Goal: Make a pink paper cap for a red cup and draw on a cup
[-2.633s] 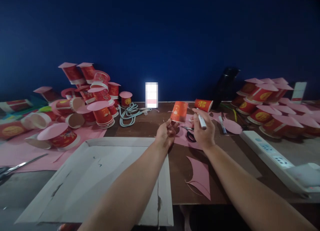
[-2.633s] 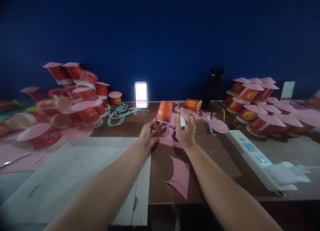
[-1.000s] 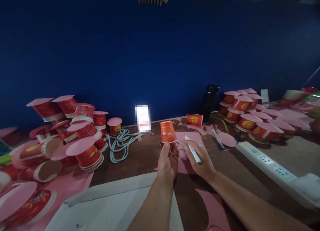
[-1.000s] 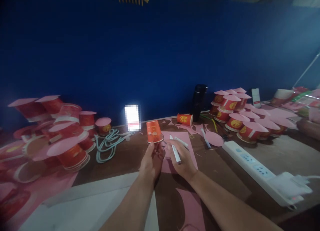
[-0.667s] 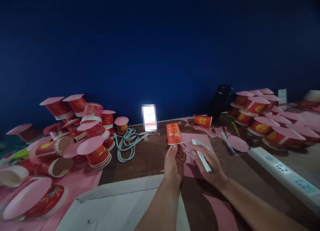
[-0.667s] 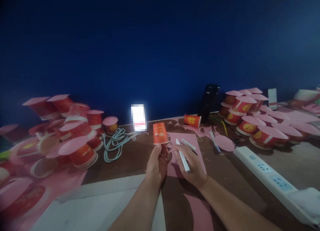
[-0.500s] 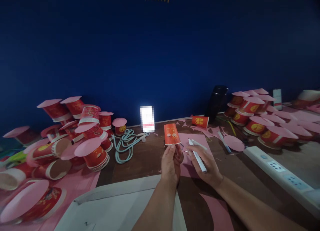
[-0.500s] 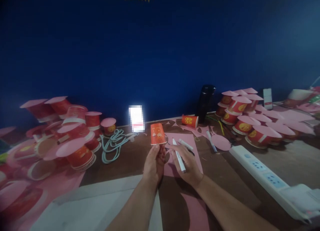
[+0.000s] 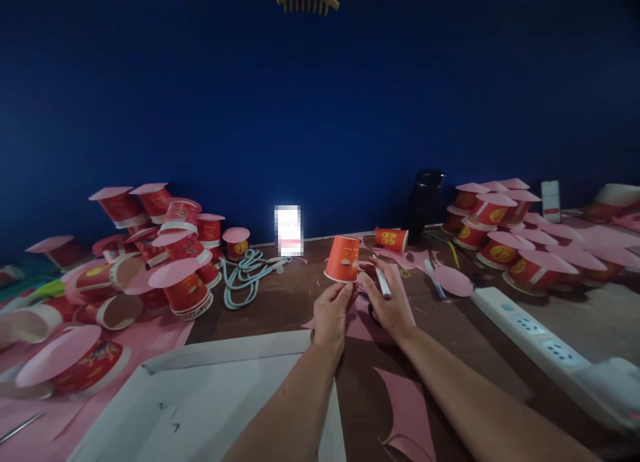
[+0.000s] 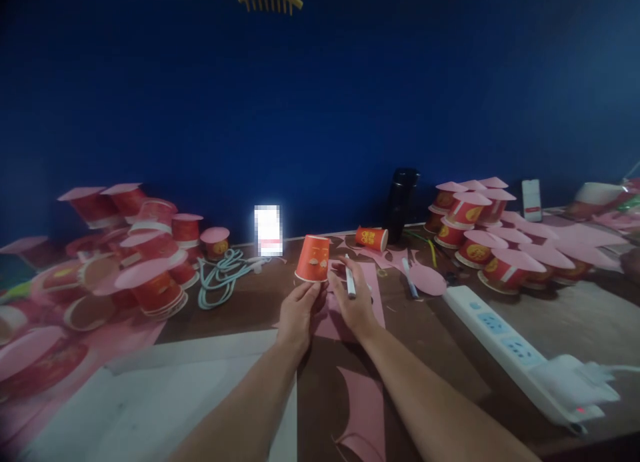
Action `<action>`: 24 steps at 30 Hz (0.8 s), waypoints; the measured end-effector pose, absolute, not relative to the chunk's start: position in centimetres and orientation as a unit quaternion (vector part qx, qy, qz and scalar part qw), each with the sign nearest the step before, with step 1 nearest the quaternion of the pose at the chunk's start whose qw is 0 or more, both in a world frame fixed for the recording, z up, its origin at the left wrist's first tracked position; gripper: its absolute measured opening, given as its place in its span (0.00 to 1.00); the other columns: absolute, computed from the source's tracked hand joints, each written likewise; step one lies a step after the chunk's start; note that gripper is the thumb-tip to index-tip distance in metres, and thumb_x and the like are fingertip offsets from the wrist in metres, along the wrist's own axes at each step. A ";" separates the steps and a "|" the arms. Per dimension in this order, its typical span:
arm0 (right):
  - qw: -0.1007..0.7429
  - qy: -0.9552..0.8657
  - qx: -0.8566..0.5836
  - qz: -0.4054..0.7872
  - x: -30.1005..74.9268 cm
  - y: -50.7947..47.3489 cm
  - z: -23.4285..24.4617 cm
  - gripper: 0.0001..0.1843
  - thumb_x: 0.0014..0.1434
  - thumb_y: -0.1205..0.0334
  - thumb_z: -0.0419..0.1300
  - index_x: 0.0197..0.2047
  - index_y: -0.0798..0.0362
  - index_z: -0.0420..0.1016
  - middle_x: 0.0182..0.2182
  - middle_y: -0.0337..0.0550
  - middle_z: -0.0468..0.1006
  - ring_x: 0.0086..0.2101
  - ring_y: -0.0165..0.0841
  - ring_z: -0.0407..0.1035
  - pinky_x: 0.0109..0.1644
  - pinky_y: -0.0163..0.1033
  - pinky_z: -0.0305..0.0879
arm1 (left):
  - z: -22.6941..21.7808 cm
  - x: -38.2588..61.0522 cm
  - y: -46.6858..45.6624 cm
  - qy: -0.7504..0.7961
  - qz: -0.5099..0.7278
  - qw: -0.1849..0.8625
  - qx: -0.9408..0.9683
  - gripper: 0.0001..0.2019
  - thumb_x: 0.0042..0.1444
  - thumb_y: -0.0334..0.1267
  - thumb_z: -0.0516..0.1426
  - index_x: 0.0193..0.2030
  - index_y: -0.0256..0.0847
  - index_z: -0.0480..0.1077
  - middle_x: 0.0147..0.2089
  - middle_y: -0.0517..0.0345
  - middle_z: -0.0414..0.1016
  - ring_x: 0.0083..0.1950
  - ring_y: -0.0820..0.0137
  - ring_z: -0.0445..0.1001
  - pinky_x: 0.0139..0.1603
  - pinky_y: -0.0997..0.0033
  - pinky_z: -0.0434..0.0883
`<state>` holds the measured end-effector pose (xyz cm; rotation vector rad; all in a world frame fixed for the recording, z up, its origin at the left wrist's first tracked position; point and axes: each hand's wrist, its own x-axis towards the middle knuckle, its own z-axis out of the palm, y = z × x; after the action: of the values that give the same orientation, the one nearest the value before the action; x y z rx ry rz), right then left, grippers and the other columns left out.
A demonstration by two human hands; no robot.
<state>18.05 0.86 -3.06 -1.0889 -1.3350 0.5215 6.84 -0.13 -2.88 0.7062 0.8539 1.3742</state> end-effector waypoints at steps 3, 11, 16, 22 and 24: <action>0.655 -0.540 -0.424 0.316 17.8 0.9 -2.4 0.25 0.56 0.51 0.59 0.55 0.49 0.62 0.48 0.49 0.74 0.48 0.38 0.70 0.50 0.45 0.70 | -2.8 7.0 -0.7 0.406 0.599 0.564 0.397 0.09 0.46 0.40 0.63 0.33 0.38 0.78 0.36 0.53 0.78 0.38 0.71 0.73 0.42 0.74 0.68; 0.640 -0.460 -0.452 0.418 17.5 0.7 -2.3 0.30 0.55 0.45 0.59 0.58 0.45 0.62 0.48 0.43 0.74 0.48 0.37 0.69 0.51 0.44 0.67 | -2.7 7.0 -1.3 0.471 0.551 0.436 0.533 0.08 0.49 0.36 0.59 0.33 0.39 0.79 0.32 0.56 0.78 0.35 0.69 0.72 0.41 0.71 0.66; 0.645 -0.467 -0.439 0.416 16.9 0.4 -1.7 0.27 0.52 0.47 0.62 0.53 0.47 0.67 0.45 0.43 0.76 0.47 0.38 0.68 0.53 0.45 0.65 | -3.0 7.2 -1.2 0.469 0.537 0.430 0.554 0.09 0.50 0.36 0.58 0.35 0.41 0.79 0.34 0.54 0.79 0.37 0.67 0.73 0.42 0.69 0.66; 0.660 -0.433 -0.445 0.423 17.6 0.9 -2.0 0.27 0.51 0.43 0.61 0.50 0.48 0.68 0.40 0.43 0.77 0.42 0.39 0.71 0.45 0.45 0.69 | -3.1 7.4 -0.9 0.381 0.535 0.621 0.427 0.11 0.46 0.37 0.62 0.39 0.39 0.76 0.35 0.54 0.77 0.34 0.72 0.72 0.40 0.72 0.67; 0.675 -0.437 -0.428 0.414 18.2 1.4 -2.6 0.29 0.50 0.41 0.60 0.52 0.47 0.67 0.39 0.41 0.77 0.42 0.39 0.71 0.44 0.46 0.69 | -3.0 7.2 -0.7 0.295 0.548 0.715 0.316 0.13 0.47 0.37 0.62 0.41 0.39 0.75 0.36 0.56 0.76 0.33 0.75 0.71 0.38 0.74 0.67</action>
<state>18.20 1.44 -2.62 -0.9620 -0.9828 0.9308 7.16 -0.66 -2.95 0.7003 0.6542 1.2144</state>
